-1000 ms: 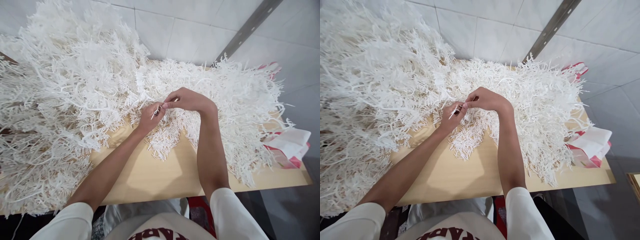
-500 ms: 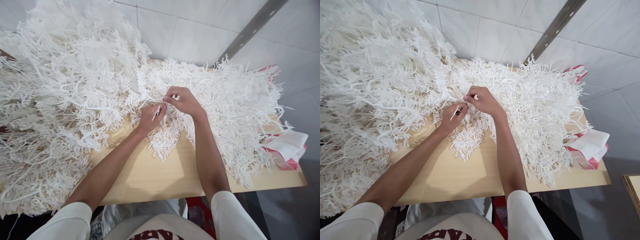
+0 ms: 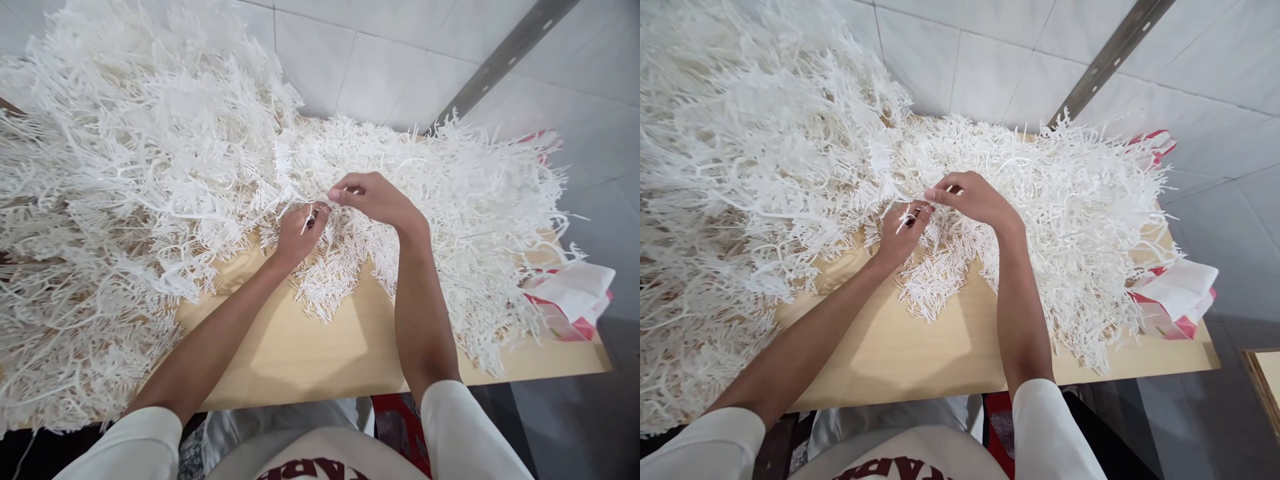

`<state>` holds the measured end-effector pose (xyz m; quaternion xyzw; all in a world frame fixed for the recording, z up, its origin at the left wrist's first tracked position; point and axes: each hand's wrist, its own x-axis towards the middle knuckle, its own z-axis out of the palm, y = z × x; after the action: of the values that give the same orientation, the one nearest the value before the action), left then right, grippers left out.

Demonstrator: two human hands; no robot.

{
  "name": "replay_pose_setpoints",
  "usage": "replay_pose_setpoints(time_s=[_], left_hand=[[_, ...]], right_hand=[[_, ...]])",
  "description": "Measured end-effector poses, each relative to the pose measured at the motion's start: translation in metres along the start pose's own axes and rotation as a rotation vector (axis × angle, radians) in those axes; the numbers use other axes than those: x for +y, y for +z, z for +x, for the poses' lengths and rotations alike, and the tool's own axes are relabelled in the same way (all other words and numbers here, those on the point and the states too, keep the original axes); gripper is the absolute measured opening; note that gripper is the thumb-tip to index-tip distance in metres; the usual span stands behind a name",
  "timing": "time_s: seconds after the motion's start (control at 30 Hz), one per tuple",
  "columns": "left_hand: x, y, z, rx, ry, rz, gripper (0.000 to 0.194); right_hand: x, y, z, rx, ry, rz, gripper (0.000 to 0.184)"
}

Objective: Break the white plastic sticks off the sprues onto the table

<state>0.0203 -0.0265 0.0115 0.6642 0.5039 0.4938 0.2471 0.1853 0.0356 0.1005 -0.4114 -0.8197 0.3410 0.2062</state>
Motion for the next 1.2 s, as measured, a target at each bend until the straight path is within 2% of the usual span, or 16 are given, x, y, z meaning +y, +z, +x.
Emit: replay_pose_setpoints(time_s=[0.1,0.37,0.53,0.73,0.83,0.9,1.03,1.2], left_hand=[[-0.0010,0.0003,0.0005,-0.024,-0.004,-0.023,0.031],[-0.0036,0.0002,0.0017,-0.042,0.052,-0.071,0.028],[-0.0017,-0.0008,0.0023,-0.076,0.075,-0.066,0.029],[0.0006,-0.0024,0.0013,-0.096,-0.006,-0.160,0.030],[0.0030,-0.0037,0.0025,-0.058,-0.044,-0.185,0.034],[0.0046,-0.0044,0.0035,-0.019,-0.021,-0.189,0.033],[0.0045,-0.0049,0.0041,-0.016,0.023,-0.164,0.033],[-0.0004,-0.0035,0.0025,-0.044,-0.003,-0.106,0.034]], right_hand=[[0.0033,-0.0038,-0.0027,-0.085,0.010,0.008,0.051],[-0.0017,-0.0053,-0.0034,-0.057,-0.012,-0.020,0.038],[-0.0017,-0.0033,-0.0018,-0.115,-0.012,0.000,0.040],[0.0008,0.0001,-0.0002,-0.037,-0.077,0.094,0.043],[0.0027,-0.0019,-0.0023,-0.018,-0.116,0.168,0.043],[0.0038,-0.0038,-0.0041,-0.030,-0.137,0.225,0.043],[0.0038,-0.0036,-0.0054,-0.052,-0.086,0.293,0.043],[0.0027,0.0025,-0.0025,-0.072,-0.032,0.320,0.042]])
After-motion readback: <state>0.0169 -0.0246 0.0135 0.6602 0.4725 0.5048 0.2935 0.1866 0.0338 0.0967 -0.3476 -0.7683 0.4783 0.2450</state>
